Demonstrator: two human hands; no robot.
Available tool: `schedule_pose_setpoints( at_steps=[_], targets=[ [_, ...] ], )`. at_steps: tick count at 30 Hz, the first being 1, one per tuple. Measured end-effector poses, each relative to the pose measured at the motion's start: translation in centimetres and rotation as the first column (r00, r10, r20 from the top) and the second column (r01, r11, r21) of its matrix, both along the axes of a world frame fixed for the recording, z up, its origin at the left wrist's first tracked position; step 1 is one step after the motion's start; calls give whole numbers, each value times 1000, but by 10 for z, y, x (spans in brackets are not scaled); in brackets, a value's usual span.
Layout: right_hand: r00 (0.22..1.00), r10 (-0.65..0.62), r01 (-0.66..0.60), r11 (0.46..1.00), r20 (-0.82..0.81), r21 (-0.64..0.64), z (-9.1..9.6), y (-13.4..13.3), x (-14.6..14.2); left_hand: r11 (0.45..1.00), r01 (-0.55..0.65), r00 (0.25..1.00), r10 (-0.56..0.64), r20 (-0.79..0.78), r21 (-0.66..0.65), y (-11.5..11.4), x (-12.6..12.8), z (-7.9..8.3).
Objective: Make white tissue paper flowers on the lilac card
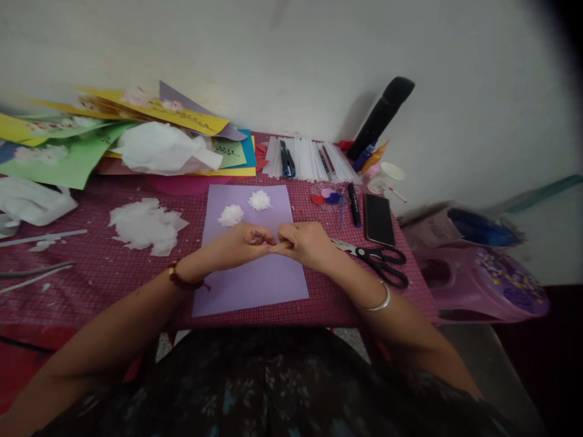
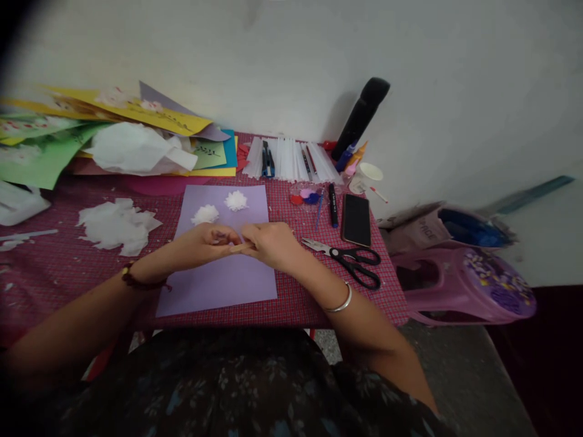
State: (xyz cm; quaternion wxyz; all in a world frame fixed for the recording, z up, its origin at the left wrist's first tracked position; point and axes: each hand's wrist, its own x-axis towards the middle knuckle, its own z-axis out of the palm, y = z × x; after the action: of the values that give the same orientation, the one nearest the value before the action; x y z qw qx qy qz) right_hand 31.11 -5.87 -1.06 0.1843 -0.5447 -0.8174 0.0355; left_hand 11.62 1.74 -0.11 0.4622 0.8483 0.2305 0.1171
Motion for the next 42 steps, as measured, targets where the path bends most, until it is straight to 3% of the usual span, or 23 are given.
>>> schedule_pose_setpoints(
  at_steps=[4, 11, 17, 23, 30, 37, 39, 42],
  targets=[
    [998, 54, -53, 998, 40, -13, -2, -2, -2, 992, 122, 992, -122, -15, -17, 4, -2, 0],
    [991, 77, -64, 990, 106, -122, 5, -3, -7, 949, 208, 977, -192, -91, 238, -4, -4, 6],
    [994, 77, -65, 988, 82, -142, 7, -4, -8, 832, 185, 978, -106, -178, 523, -14, -5, -2],
    [998, 11, -2, 988, 61, -157, 5, -2, -6, 777, 156, 974, -17, -227, 610, -15, -3, -5],
    [1000, 1, 0, 987, 11, -162, 6, -3, -3, 859, 111, 981, -15, -191, 501, -11, 0, -3],
    [1000, 9, -11, 996, -23, -91, 2, -3, 1, 889, 42, 998, -15, -62, 455, -14, 3, -3],
    [998, 32, -33, 999, -51, -29, 3, -4, 2, 939, 26, 999, -34, 17, 344, -11, 3, 0],
    [993, 87, -79, 992, -74, 99, 4, -5, 4, 997, 36, 997, -41, 70, 65, -7, 3, 4]
  ],
)
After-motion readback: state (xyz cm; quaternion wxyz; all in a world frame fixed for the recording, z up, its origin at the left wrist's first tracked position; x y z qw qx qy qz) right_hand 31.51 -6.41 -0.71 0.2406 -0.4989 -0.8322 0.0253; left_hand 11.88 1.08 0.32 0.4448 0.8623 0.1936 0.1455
